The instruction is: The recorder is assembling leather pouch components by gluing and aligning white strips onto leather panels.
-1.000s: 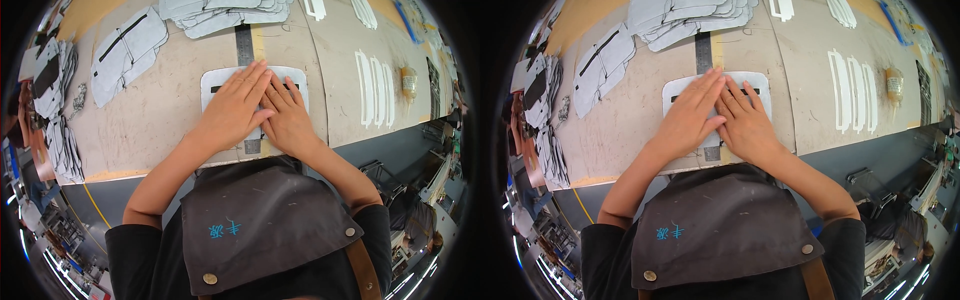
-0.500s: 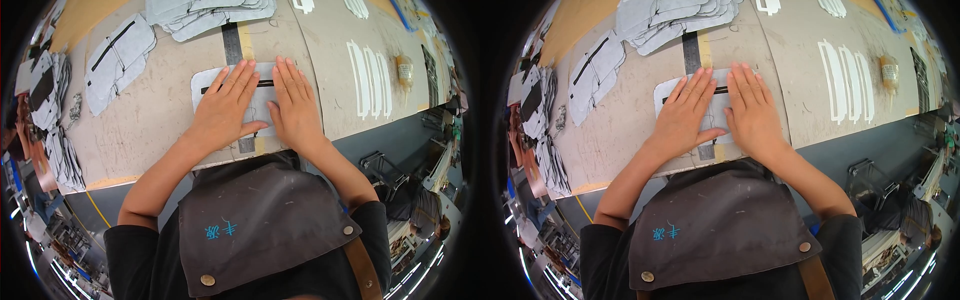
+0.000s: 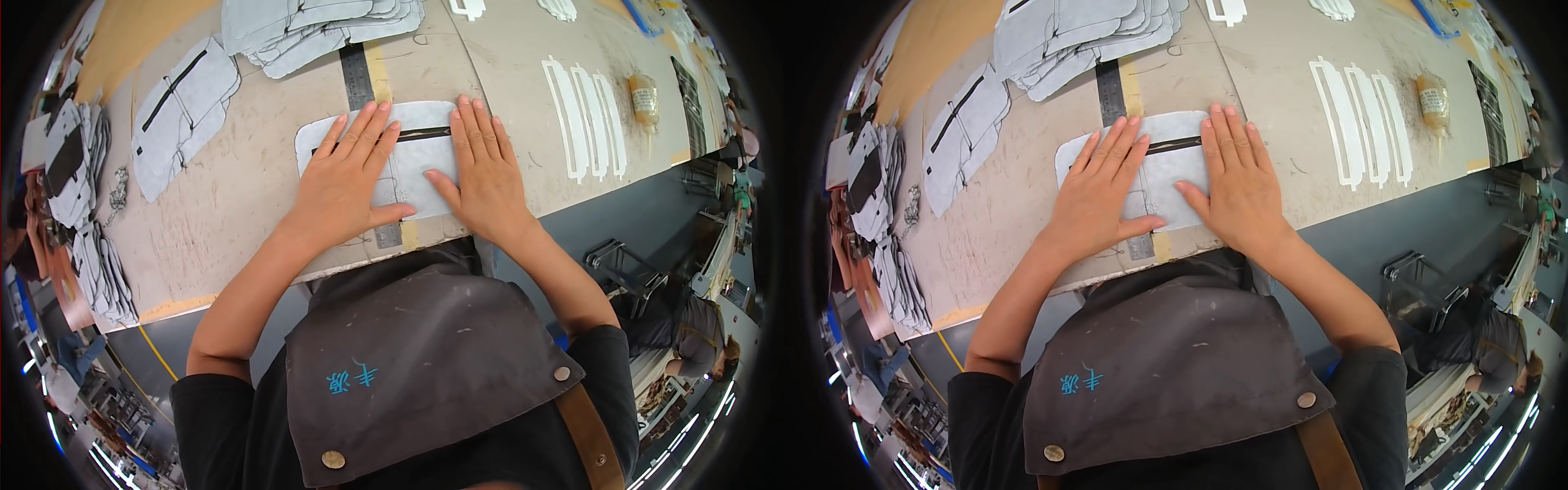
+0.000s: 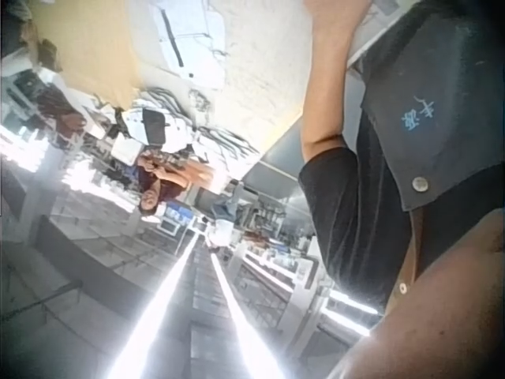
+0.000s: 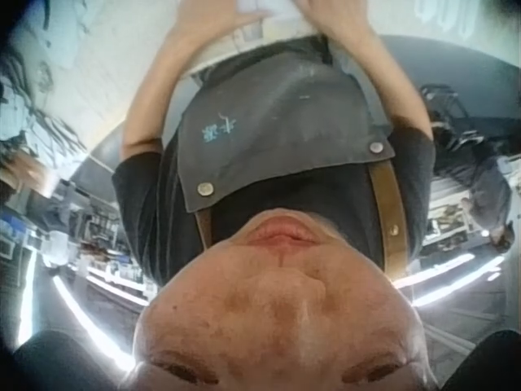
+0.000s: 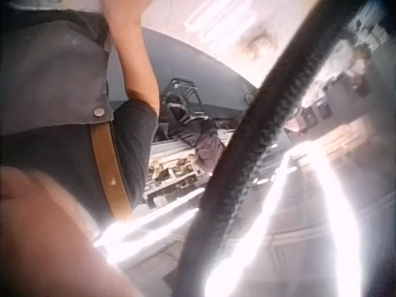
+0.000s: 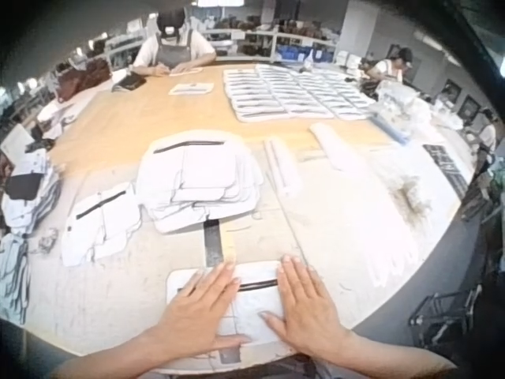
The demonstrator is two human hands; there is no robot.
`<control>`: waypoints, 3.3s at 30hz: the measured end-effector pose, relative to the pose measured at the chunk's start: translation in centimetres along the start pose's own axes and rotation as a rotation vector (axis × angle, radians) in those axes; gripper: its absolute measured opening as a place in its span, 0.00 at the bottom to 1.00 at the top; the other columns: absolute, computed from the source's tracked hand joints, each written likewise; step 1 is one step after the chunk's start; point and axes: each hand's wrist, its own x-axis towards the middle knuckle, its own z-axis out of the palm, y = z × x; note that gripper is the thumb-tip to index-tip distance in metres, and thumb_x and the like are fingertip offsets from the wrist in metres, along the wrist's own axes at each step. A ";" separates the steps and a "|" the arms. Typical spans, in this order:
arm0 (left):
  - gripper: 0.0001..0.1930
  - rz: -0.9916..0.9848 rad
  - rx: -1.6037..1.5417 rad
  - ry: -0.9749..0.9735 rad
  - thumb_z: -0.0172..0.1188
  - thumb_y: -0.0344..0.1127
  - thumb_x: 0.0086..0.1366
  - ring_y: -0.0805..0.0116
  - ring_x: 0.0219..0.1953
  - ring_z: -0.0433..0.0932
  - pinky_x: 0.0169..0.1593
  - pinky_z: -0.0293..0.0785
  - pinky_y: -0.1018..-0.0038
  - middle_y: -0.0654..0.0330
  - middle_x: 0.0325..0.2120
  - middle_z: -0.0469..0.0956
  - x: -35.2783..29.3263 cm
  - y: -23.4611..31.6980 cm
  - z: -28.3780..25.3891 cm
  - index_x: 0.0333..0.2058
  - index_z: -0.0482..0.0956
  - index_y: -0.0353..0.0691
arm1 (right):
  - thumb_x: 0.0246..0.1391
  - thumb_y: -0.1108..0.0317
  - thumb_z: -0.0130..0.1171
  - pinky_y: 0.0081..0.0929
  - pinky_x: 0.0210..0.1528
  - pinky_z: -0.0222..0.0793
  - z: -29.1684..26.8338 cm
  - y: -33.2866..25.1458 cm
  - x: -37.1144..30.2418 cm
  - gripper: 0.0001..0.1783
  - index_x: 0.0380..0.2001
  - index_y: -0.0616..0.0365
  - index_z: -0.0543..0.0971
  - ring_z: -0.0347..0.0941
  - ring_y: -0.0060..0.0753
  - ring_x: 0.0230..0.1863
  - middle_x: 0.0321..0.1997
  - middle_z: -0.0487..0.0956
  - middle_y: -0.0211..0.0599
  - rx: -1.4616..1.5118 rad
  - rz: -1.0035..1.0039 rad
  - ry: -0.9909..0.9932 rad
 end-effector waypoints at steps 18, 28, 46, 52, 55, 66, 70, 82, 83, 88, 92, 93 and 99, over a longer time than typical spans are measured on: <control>0.23 0.203 -0.264 0.269 0.66 0.31 0.52 0.51 0.49 0.70 0.52 0.67 0.62 0.52 0.46 0.73 8.2 4.8 -0.2 0.47 0.75 0.34 | 0.64 0.70 0.47 0.18 0.31 0.66 -3.5 4.6 -8.0 0.19 0.55 0.68 0.70 0.71 0.20 0.29 0.34 0.78 0.34 1.335 0.832 0.513; 0.19 0.436 -0.441 0.174 0.69 0.35 0.48 0.60 0.39 0.67 0.43 0.64 0.68 0.60 0.33 0.70 16.3 12.8 7.5 0.41 0.79 0.36 | 0.65 0.66 0.42 0.15 0.15 0.50 -6.5 9.0 -11.0 0.23 0.56 0.74 0.66 0.58 0.19 0.17 0.24 0.71 0.34 1.779 1.094 0.430; 0.07 0.178 -0.531 0.354 0.65 0.27 0.48 0.62 0.34 0.67 0.41 0.64 0.69 0.61 0.23 0.70 18.1 13.6 8.1 0.28 0.78 0.39 | 0.63 0.68 0.46 0.15 0.18 0.52 -6.0 9.1 -9.6 0.18 0.51 0.68 0.72 0.61 0.16 0.18 0.24 0.72 0.29 1.516 1.081 0.412; 0.08 0.108 -0.689 0.614 0.65 0.25 0.49 0.66 0.36 0.66 0.41 0.64 0.72 0.62 0.27 0.68 14.5 9.5 0.9 0.28 0.76 0.40 | 0.58 0.69 0.56 0.13 0.30 0.61 -5.5 9.2 -7.7 0.20 0.53 0.62 0.73 0.65 0.17 0.28 0.31 0.74 0.28 1.073 0.868 0.594; 0.06 -0.006 -0.941 0.583 0.64 0.23 0.53 0.71 0.35 0.65 0.42 0.63 0.77 0.64 0.29 0.67 11.4 7.6 -2.2 0.30 0.76 0.38 | 0.55 0.66 0.60 0.18 0.40 0.64 -5.3 9.5 -4.5 0.23 0.54 0.61 0.73 0.66 0.20 0.39 0.43 0.73 0.30 0.786 0.613 0.721; 0.03 -0.369 -1.471 0.667 0.59 0.29 0.63 0.79 0.36 0.64 0.47 0.57 0.81 0.68 0.31 0.69 3.1 2.4 -5.4 0.31 0.75 0.37 | 0.52 0.67 0.66 0.13 0.38 0.61 -5.5 5.4 1.7 0.07 0.30 0.59 0.81 0.69 0.14 0.32 0.28 0.79 0.25 1.516 0.621 0.359; 0.03 -0.511 -1.448 0.670 0.60 0.30 0.63 0.80 0.35 0.64 0.47 0.58 0.81 0.69 0.29 0.69 1.0 0.0 -4.5 0.32 0.76 0.37 | 0.53 0.66 0.65 0.12 0.36 0.61 -4.7 4.6 2.6 0.08 0.30 0.60 0.81 0.68 0.13 0.31 0.28 0.79 0.25 1.382 0.612 0.206; 0.08 -0.693 -0.742 0.504 0.65 0.33 0.57 0.73 0.32 0.66 0.37 0.64 0.76 0.64 0.24 0.71 -2.4 -3.5 -2.0 0.29 0.81 0.33 | 0.53 0.67 0.63 0.14 0.36 0.61 -3.7 3.0 4.1 0.07 0.29 0.60 0.80 0.66 0.14 0.29 0.27 0.77 0.24 1.285 0.601 -0.138; 0.08 -0.701 -0.742 0.503 0.65 0.33 0.57 0.73 0.32 0.66 0.37 0.64 0.76 0.64 0.24 0.71 -2.5 -3.6 -1.9 0.29 0.81 0.33 | 0.53 0.66 0.64 0.14 0.35 0.62 -3.5 3.1 4.0 0.09 0.30 0.61 0.81 0.67 0.14 0.29 0.27 0.77 0.25 1.217 0.612 -0.124; 0.05 -0.638 -0.501 0.467 0.66 0.31 0.53 0.68 0.30 0.66 0.36 0.65 0.73 0.62 0.22 0.70 -2.6 -3.8 -1.7 0.26 0.81 0.36 | 0.52 0.65 0.65 0.14 0.32 0.63 -2.7 2.7 4.2 0.11 0.30 0.63 0.81 0.69 0.14 0.27 0.24 0.78 0.27 1.067 0.630 -0.083; 0.04 -0.614 -0.461 0.472 0.66 0.30 0.52 0.67 0.30 0.67 0.34 0.65 0.72 0.62 0.21 0.71 -2.3 -3.9 -1.7 0.25 0.81 0.37 | 0.53 0.65 0.64 0.14 0.29 0.64 -1.9 2.7 4.3 0.11 0.29 0.65 0.81 0.70 0.14 0.25 0.23 0.78 0.28 0.996 0.614 -0.018; 0.04 -0.617 -0.447 0.472 0.67 0.30 0.52 0.67 0.30 0.67 0.34 0.65 0.72 0.62 0.21 0.71 -2.2 -3.9 -1.7 0.24 0.81 0.38 | 0.53 0.65 0.64 0.15 0.28 0.64 -1.8 2.7 4.3 0.11 0.29 0.65 0.81 0.70 0.14 0.25 0.23 0.78 0.29 0.997 0.595 0.004; 0.04 -0.622 -0.402 0.440 0.67 0.31 0.51 0.67 0.29 0.68 0.33 0.65 0.71 0.62 0.22 0.72 -2.1 -4.4 -1.8 0.23 0.81 0.38 | 0.52 0.66 0.64 0.15 0.27 0.65 -1.9 2.3 4.7 0.11 0.28 0.65 0.80 0.71 0.16 0.25 0.21 0.78 0.30 0.888 0.596 -0.005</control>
